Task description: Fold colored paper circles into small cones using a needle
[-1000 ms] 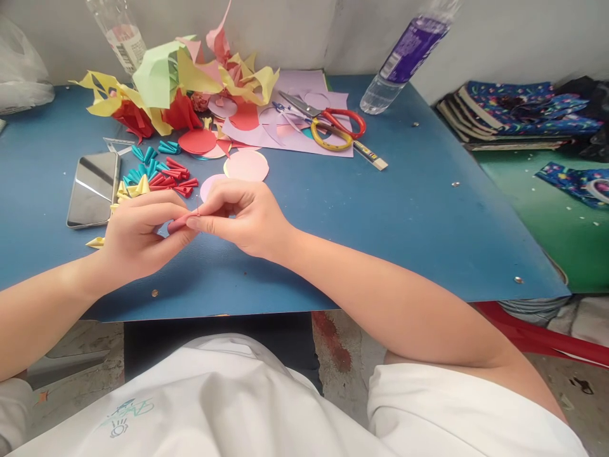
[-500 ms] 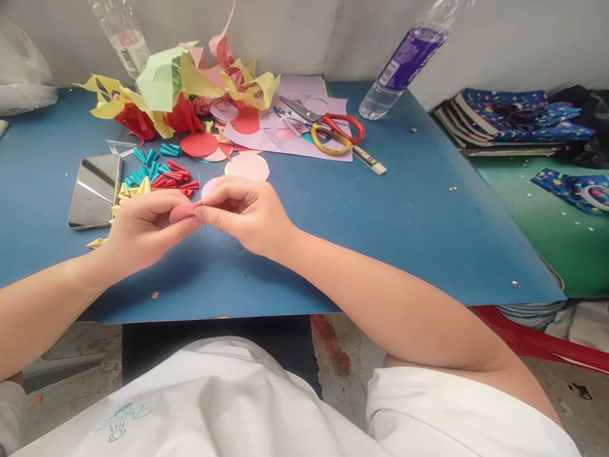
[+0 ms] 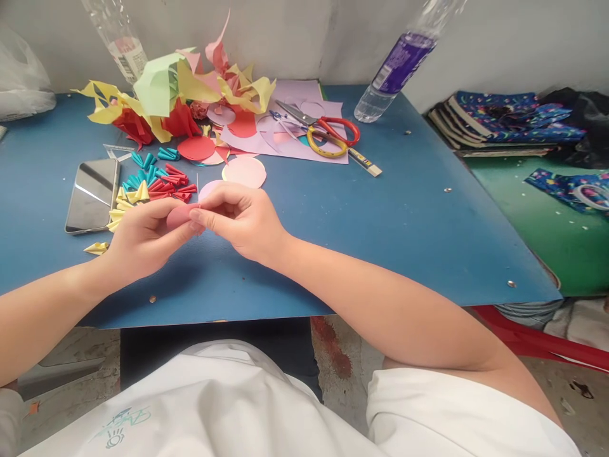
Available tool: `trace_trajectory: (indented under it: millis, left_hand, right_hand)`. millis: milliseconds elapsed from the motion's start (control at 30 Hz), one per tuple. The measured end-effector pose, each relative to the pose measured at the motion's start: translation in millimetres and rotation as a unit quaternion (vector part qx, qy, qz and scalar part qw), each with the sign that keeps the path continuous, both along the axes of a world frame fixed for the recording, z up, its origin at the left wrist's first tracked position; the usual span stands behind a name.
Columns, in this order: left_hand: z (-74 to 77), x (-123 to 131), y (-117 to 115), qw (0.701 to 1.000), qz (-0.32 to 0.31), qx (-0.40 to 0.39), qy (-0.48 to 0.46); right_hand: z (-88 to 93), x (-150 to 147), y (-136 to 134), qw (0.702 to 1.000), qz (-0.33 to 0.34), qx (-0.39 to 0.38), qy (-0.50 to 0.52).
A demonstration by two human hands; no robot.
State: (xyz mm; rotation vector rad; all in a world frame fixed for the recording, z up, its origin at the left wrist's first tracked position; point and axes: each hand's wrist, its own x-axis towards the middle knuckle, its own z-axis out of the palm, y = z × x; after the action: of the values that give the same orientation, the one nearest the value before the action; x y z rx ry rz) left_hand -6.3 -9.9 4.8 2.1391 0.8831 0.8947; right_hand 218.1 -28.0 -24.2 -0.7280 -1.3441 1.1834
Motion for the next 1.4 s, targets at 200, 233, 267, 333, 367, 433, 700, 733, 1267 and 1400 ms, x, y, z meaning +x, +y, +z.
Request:
trace_trajectory:
  millis: [200, 233, 267, 333, 367, 433, 700, 733, 1267, 1400]
  left_hand:
    - [-0.6, -1, 7, 0.991, -0.014, -0.116, -0.058]
    - [-0.7, -1, 8, 0.989, -0.016, -0.128, -0.068]
    - [-0.9, -1, 9, 0.987, -0.02, -0.139, -0.079]
    - [-1.4, -1, 10, 0.981, -0.029, -0.164, -0.098]
    - [-1.7, -2, 11, 0.979, -0.036, -0.173, -0.104]
    - [-2.4, -2, 11, 0.979, -0.046, -0.173, -0.1]
    - [0.2, -4, 4, 1.0, -0.022, 0.021, 0.0]
    - [1.9, -4, 3, 0.999, -0.023, 0.033, 0.007]
    - [8.5, -2, 1, 0.994, -0.007, 0.095, 0.052]
    - [4.7, -3, 2, 0.999, 0.0, 0.042, 0.032]
  right_hand:
    - [0.1, 4, 6, 0.999, 0.028, 0.016, 0.006]
    - [-0.1, 5, 7, 0.999, 0.032, 0.018, 0.002]
    - [-0.3, 6, 9, 0.999, 0.037, 0.021, -0.002]
    - [-0.5, 8, 11, 0.998, 0.048, 0.03, -0.007]
    - [-0.7, 9, 11, 0.998, 0.054, 0.032, -0.007]
    - [-1.4, 10, 10, 0.998, 0.059, 0.028, -0.002]
    - [2.3, 8, 2, 0.999, 0.042, -0.033, 0.005]
    - [3.9, 9, 2, 0.998, 0.047, -0.04, 0.002]
    - [8.9, 12, 2, 0.996, 0.062, -0.058, -0.005]
    - [6.0, 11, 3, 0.995, 0.071, -0.065, 0.0]
